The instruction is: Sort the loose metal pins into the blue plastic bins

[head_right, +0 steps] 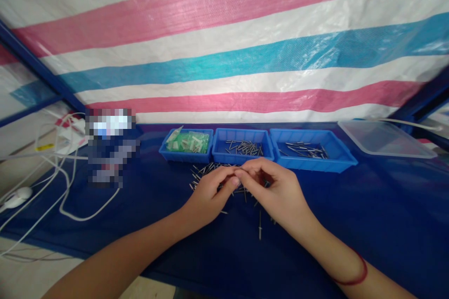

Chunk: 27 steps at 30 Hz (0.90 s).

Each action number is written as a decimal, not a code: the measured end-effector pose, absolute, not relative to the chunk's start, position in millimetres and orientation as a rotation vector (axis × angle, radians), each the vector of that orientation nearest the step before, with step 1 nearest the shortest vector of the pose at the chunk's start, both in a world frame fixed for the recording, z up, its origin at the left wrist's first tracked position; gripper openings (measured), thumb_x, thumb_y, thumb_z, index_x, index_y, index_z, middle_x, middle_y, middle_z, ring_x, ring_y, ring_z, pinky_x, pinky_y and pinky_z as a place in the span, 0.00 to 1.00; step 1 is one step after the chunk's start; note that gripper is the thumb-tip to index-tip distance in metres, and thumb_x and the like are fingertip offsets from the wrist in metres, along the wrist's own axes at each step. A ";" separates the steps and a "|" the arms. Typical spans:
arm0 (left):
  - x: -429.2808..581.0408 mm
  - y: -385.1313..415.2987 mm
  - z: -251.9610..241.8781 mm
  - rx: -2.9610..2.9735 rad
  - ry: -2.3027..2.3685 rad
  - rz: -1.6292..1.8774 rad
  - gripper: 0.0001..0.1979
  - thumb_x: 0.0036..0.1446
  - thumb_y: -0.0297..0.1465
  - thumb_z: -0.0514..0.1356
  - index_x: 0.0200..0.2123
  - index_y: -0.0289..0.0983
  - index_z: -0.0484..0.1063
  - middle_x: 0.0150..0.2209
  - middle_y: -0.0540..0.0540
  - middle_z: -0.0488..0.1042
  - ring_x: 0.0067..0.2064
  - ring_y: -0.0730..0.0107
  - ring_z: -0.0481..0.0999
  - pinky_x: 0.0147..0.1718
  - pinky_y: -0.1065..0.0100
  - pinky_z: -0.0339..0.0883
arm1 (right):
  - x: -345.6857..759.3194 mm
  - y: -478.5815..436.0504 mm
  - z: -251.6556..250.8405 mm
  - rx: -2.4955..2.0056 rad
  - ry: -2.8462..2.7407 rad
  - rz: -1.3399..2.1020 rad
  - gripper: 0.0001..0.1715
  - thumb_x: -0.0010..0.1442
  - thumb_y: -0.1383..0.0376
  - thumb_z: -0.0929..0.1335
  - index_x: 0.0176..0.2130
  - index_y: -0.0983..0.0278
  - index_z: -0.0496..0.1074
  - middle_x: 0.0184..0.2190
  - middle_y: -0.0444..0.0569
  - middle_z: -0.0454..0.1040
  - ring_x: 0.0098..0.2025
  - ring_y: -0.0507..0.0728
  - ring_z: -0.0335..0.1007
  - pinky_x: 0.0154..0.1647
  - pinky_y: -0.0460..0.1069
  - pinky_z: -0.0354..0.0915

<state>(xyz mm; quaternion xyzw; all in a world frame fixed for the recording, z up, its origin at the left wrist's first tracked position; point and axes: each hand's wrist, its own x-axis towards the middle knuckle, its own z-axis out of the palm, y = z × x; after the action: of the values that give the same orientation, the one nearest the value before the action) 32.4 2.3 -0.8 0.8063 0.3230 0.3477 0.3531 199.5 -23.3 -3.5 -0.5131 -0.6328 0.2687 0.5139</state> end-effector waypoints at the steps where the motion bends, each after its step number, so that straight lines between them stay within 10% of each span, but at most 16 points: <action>1: 32.2 2.7 -0.4 2.111 0.837 0.880 0.11 0.65 0.32 0.51 0.43 0.35 0.72 0.40 0.44 0.75 0.43 0.65 0.73 0.45 0.66 0.65 | 199.3 -24.0 -4.1 -1.230 -1.543 0.640 0.08 0.57 0.59 0.69 0.32 0.61 0.73 0.30 0.47 0.73 0.32 0.55 0.70 0.32 0.50 0.66; 17: 21.9 8.2 5.7 2.129 1.009 0.975 0.12 0.62 0.37 0.56 0.45 0.36 0.67 0.40 0.45 0.71 0.40 0.67 0.70 0.42 0.65 0.64 | 210.4 -19.6 8.8 -1.297 -1.825 0.615 0.11 0.61 0.58 0.65 0.34 0.59 0.74 0.31 0.47 0.75 0.30 0.55 0.68 0.30 0.50 0.62; 27: 20.0 11.6 1.3 2.683 0.953 0.437 0.12 0.62 0.39 0.56 0.44 0.40 0.74 0.46 0.45 0.72 0.49 0.58 0.66 0.46 0.57 0.59 | 310.5 10.3 26.6 -1.932 -1.585 -0.039 0.13 0.58 0.57 0.63 0.30 0.60 0.72 0.26 0.53 0.75 0.30 0.63 0.70 0.30 0.55 0.59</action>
<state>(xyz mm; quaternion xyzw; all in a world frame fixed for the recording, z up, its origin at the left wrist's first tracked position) 20.0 11.6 1.3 0.9234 0.3282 0.1503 0.1303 310.5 10.3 26.6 -0.7336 -0.6018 -0.0147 0.3155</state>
